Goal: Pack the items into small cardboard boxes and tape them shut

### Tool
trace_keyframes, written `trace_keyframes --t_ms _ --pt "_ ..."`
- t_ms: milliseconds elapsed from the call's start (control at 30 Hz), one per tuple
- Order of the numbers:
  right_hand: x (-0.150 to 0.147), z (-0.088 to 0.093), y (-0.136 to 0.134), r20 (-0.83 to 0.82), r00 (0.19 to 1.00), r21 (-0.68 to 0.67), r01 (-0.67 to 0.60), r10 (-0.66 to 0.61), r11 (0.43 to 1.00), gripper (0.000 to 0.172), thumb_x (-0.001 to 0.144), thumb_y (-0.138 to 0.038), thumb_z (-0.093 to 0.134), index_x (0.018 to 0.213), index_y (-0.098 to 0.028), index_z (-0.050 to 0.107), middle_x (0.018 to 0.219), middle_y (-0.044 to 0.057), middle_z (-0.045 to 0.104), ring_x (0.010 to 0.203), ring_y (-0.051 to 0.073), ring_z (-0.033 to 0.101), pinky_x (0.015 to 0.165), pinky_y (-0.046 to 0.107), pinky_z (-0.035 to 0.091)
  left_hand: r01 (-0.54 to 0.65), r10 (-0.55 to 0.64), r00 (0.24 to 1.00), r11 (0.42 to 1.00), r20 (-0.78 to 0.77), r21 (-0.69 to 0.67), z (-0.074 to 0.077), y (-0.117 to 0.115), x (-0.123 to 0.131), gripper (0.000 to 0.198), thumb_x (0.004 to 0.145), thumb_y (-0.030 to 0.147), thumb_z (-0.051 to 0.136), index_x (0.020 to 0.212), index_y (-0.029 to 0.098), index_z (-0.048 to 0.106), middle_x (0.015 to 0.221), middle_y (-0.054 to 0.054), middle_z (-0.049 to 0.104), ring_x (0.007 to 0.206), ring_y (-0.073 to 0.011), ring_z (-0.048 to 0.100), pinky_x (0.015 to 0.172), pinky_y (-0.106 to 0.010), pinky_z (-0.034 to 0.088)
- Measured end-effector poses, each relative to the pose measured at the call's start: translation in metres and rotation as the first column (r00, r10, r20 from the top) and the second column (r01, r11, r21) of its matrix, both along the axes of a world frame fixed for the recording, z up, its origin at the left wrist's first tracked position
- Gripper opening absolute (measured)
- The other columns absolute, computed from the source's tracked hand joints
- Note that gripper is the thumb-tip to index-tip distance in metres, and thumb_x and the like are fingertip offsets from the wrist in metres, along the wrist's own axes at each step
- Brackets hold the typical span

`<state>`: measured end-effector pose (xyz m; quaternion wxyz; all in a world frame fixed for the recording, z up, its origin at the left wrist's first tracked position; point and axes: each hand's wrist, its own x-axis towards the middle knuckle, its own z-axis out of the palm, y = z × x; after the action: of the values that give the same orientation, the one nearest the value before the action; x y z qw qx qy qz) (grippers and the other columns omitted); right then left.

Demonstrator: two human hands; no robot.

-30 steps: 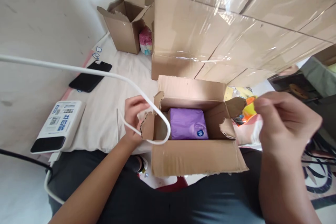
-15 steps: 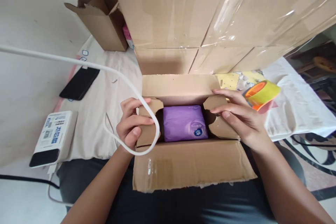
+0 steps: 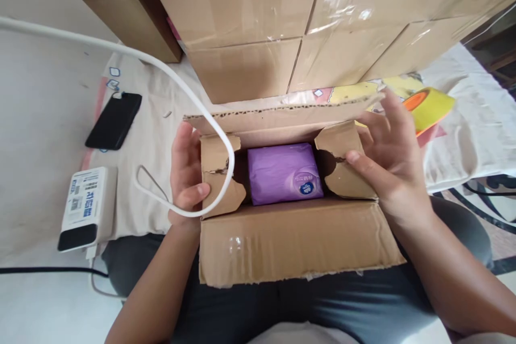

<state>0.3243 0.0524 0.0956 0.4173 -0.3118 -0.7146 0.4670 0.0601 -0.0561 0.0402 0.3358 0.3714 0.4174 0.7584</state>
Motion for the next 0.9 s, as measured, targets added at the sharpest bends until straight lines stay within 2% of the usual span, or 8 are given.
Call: trace_keyframes --t_ms 100,167,267,367,500,600,767,900 --pt "0.003 0.0 0.003 0.117 0.993 0.154 -0.005 -0.013 0.988 0.036 0.09 -0.024 0.068 0.123 -0.036 0.065 0.132 0.005 0.06 0.131 0.025 0.054 0.115 0.047 0.041 0.026 -0.022 0.998 0.998 -0.06 0.055 0.005 0.001 -0.003 0.055 0.061 0.044 0.082 0.114 0.029 0.074 0.126 -0.004 0.067 0.127 -0.0284 0.053 0.108 -0.038 0.044" --pt "0.009 0.002 0.008 0.215 0.977 0.249 -0.062 0.007 0.966 0.026 0.091 -0.025 0.066 0.115 -0.033 0.069 0.131 0.007 0.059 0.134 0.026 0.051 0.118 0.048 0.038 0.021 -0.013 0.996 0.995 -0.083 0.096 0.004 0.004 -0.005 0.045 0.059 0.04 0.082 0.102 0.025 0.075 0.12 -0.004 0.068 0.119 -0.0255 0.057 0.103 -0.035 0.045" --pt "0.026 0.011 0.019 0.339 0.929 0.228 -0.232 0.147 0.946 0.039 0.091 -0.032 0.066 0.13 -0.039 0.064 0.149 0.004 0.048 0.147 0.03 0.038 0.123 0.051 0.03 -0.004 0.017 0.995 0.992 -0.098 0.127 0.0 0.008 -0.005 0.039 0.063 0.039 0.078 0.098 0.025 0.073 0.118 -0.006 0.069 0.111 -0.025 0.06 0.098 -0.037 0.046" --pt "0.049 0.023 0.03 0.513 0.792 0.044 -0.409 0.331 0.912 0.056 0.094 -0.036 0.061 0.147 -0.047 0.048 0.161 -0.003 0.038 0.157 0.026 0.022 0.127 0.047 0.026 -0.056 0.076 0.987 0.988 -0.139 0.142 -0.004 0.011 -0.004 0.026 0.078 0.043 0.071 0.096 0.024 0.069 0.114 -0.009 0.071 0.108 -0.0251 0.061 0.096 -0.039 0.045" --pt "0.065 0.027 0.033 0.65 0.632 -0.051 -0.518 0.422 0.854 0.094 0.081 -0.038 0.077 0.159 -0.047 0.026 0.167 -0.004 0.026 0.158 0.029 0.018 0.125 0.044 0.032 -0.09 0.114 0.976 0.987 -0.186 0.134 -0.011 0.015 -0.009 0.028 0.089 0.05 0.067 0.091 0.023 0.066 0.106 -0.01 0.073 0.103 -0.0252 0.065 0.091 -0.04 0.048" --pt "0.053 0.018 0.021 0.641 0.688 0.022 -0.46 0.341 0.888 0.117 0.069 -0.047 0.088 0.161 -0.044 0.016 0.169 0.0 0.021 0.156 0.036 0.022 0.125 0.051 0.031 -0.119 0.157 0.966 0.975 -0.204 0.186 -0.014 0.015 -0.009 0.028 0.088 0.049 0.068 0.089 0.022 0.069 0.102 -0.01 0.074 0.098 -0.0241 0.068 0.086 -0.038 0.05" --pt "0.024 0.005 0.002 0.386 0.903 0.035 -0.218 0.188 0.975 0.065 0.091 -0.061 0.062 0.149 -0.04 0.043 0.156 0.001 0.042 0.149 0.032 0.035 0.125 0.053 0.031 -0.256 0.27 0.946 0.962 -0.181 0.098 -0.007 0.011 0.008 0.031 0.095 0.051 0.06 0.096 0.022 0.067 0.109 -0.009 0.071 0.107 -0.0234 0.065 0.097 -0.041 0.049" --pt "0.017 0.003 -0.001 0.34 0.933 -0.059 -0.107 0.12 0.993 0.054 0.094 -0.047 0.062 0.145 -0.039 0.047 0.153 -0.001 0.047 0.143 0.031 0.045 0.12 0.051 0.038 -0.27 0.28 0.932 0.96 -0.23 0.075 0.004 0.014 0.007 0.053 0.093 0.07 0.047 0.09 0.022 0.068 0.11 -0.009 0.07 0.111 -0.0258 0.063 0.105 -0.045 0.045"
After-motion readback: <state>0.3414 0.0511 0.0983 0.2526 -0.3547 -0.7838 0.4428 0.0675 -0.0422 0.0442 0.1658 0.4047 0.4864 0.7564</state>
